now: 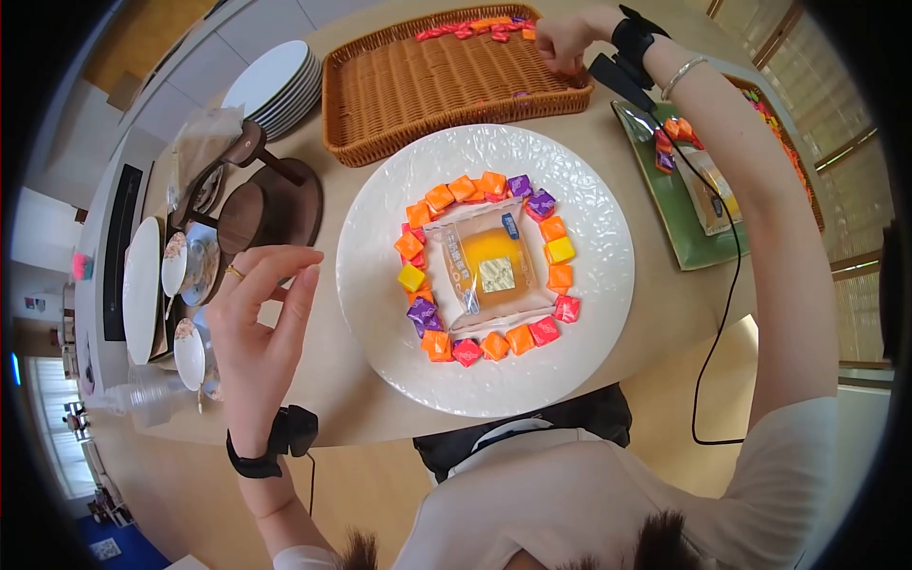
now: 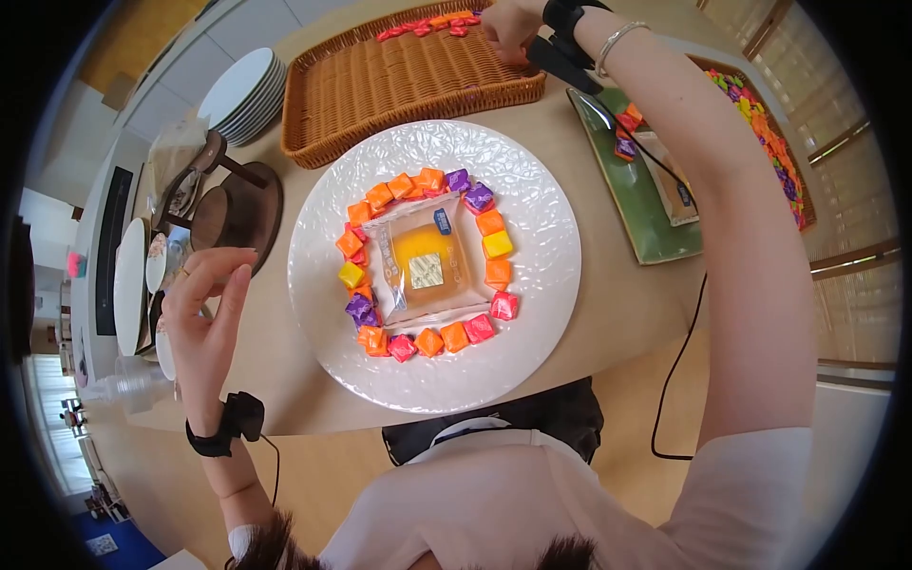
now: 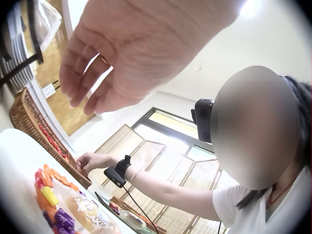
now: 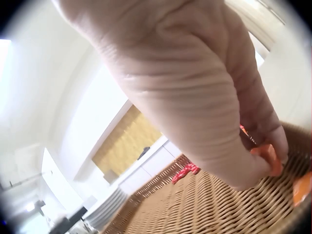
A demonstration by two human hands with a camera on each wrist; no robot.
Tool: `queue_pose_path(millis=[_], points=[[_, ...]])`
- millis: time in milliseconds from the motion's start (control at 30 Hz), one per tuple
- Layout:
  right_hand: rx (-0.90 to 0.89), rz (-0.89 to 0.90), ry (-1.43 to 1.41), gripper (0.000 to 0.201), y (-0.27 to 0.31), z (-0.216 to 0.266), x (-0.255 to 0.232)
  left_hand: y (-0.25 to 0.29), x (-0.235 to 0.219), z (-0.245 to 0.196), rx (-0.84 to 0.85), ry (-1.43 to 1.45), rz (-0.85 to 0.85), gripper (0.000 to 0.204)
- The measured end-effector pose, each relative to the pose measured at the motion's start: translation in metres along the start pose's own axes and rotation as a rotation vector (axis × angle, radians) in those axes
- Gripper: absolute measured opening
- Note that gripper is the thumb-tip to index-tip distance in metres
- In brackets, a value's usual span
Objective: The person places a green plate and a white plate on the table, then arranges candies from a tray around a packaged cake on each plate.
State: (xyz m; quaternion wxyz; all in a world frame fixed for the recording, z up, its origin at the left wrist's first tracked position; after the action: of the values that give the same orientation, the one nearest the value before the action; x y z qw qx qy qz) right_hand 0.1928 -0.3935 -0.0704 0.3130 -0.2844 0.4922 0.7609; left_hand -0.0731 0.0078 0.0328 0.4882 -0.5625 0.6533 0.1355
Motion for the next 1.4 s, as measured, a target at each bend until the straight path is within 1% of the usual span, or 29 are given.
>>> queue_pose_path(millis=[67, 100, 133, 233, 300, 367, 400, 467, 500, 567, 633, 667, 700, 733, 767, 800, 833, 867, 900, 933, 1000, 1067, 1100, 1133, 1167, 1233, 1267, 1333, 1400], points=[[0.068, -0.025, 0.39, 0.012, 0.022, 0.02, 0.004, -0.002, 0.003, -0.003, 0.02, 0.008, 0.014, 0.009], [0.12, -0.035, 0.277, 0.014, 0.017, 0.012, 0.01, -0.004, 0.004, -0.004, 0.023, 0.006, 0.013, 0.009], [0.12, -0.035, 0.277, 0.014, 0.017, 0.015, 0.014, -0.006, 0.006, -0.006, 0.032, 0.01, 0.024, 0.009], [0.118, -0.038, 0.404, 0.024, 0.003, 0.009, 0.021, -0.013, 0.009, -0.013, 0.04, -0.008, 0.065, 0.01], [0.111, -0.032, 0.403, 0.023, -0.002, 0.008, 0.021, -0.022, 0.01, -0.017, 0.039, -0.033, 0.095, 0.01], [0.105, -0.031, 0.402, 0.021, -0.004, 0.009, 0.024, -0.038, 0.013, -0.021, 0.089, -0.067, 0.173, 0.011], [0.106, -0.031, 0.405, 0.02, -0.002, 0.011, 0.023, -0.048, 0.014, -0.021, 0.089, -0.069, 0.174, 0.011], [0.105, -0.034, 0.409, 0.02, 0.002, 0.013, 0.023, -0.072, 0.023, -0.026, 0.175, -0.031, 0.239, 0.016], [0.102, -0.034, 0.371, 0.02, 0.004, 0.013, 0.023, -0.086, 0.028, -0.024, 0.174, -0.033, 0.237, 0.016], [0.096, -0.033, 0.334, 0.021, 0.012, 0.014, 0.024, -0.115, 0.048, -0.022, 0.251, -0.025, 0.329, 0.026], [0.038, -0.154, -0.015, 0.022, 0.029, 0.022, 0.021, -0.149, 0.071, -0.025, 0.281, -0.2, 0.497, 0.037], [0.034, -0.151, -0.016, 0.022, 0.024, 0.015, 0.022, -0.166, 0.087, -0.018, 0.276, -0.242, 0.551, 0.041], [-0.068, -0.145, -0.1, 0.023, 0.013, 0.009, 0.021, -0.182, 0.105, -0.011, 0.331, -0.215, 0.557, 0.042], [-0.169, -0.139, -0.186, 0.023, 0.007, 0.009, 0.021, -0.193, 0.12, -0.012, 0.347, -0.304, 0.582, 0.042], [-0.159, -0.166, -0.181, 0.022, 0.008, 0.011, 0.022, -0.203, 0.136, -0.014, 0.363, -0.393, 0.607, 0.042], [-0.165, -0.163, -0.182, 0.022, 0.006, 0.014, 0.024, -0.215, 0.155, -0.008, 0.33, -0.412, 0.627, 0.046], [-0.119, -0.136, -0.148, 0.023, 0.004, 0.016, 0.027, -0.224, 0.173, -0.002, 0.296, -0.432, 0.645, 0.05], [-0.074, -0.109, -0.114, 0.024, 0.002, 0.018, 0.03, -0.23, 0.185, -0.001, 0.289, -0.435, 0.646, 0.05], [-0.081, -0.106, -0.115, 0.024, 0.003, 0.025, 0.031, -0.232, 0.196, 0.001, 0.236, -0.434, 0.707, 0.052], [-0.05, -0.108, -0.082, 0.025, 0.004, 0.028, 0.031, -0.233, 0.206, 0.004, 0.182, -0.433, 0.768, 0.054], [-0.025, -0.108, -0.052, 0.025, -0.007, 0.021, 0.031, -0.232, 0.217, 0.005, 0.146, -0.39, 0.799, 0.053], [-0.216, -0.155, 0.117, 0.024, -0.015, 0.028, 0.03, -0.232, 0.224, 0.005, 0.117, -0.344, 0.83, 0.052], [-0.216, -0.155, 0.115, 0.024, -0.019, 0.027, 0.032, -0.232, 0.226, 0.004, 0.083, -0.306, 0.873, 0.046], [-0.274, -0.131, 0.001, 0.023, -0.023, 0.028, 0.036, -0.232, 0.229, 0.004, 0.051, -0.268, 0.914, 0.04], [-0.332, -0.105, -0.112, 0.022, -0.023, 0.034, 0.038, -0.235, 0.233, 0.007, 0.052, -0.268, 0.914, 0.04], [-0.301, -0.133, -0.118, 0.02, -0.002, 0.058, 0.041, -0.237, 0.244, 0.009, 0.16, -0.143, 0.933, 0.031], [-0.271, -0.161, -0.128, 0.019, 0.003, 0.062, 0.041, -0.237, 0.245, 0.011, 0.16, -0.143, 0.933, 0.031], [-0.279, -0.149, -0.146, 0.018, 0.009, 0.069, 0.042, -0.236, 0.247, 0.013, 0.132, -0.073, 0.926, 0.026], [-0.286, -0.14, -0.164, 0.017, -0.001, 0.06, 0.043, -0.239, 0.247, 0.019, 0.138, -0.031, 0.943, 0.024]])
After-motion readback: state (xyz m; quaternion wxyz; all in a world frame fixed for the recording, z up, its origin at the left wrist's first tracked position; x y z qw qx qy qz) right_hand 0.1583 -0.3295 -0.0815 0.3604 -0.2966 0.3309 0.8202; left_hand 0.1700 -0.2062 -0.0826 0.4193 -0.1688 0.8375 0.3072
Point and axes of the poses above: each hand's wrist, its own y-axis away from the middle knuckle, its own x-axis out of the palm, z = x × y, the point moved 6 cm from there along -y, towards the middle knuckle, and after that the axes turned 5 degrees about -y, right-handed, at the moved point
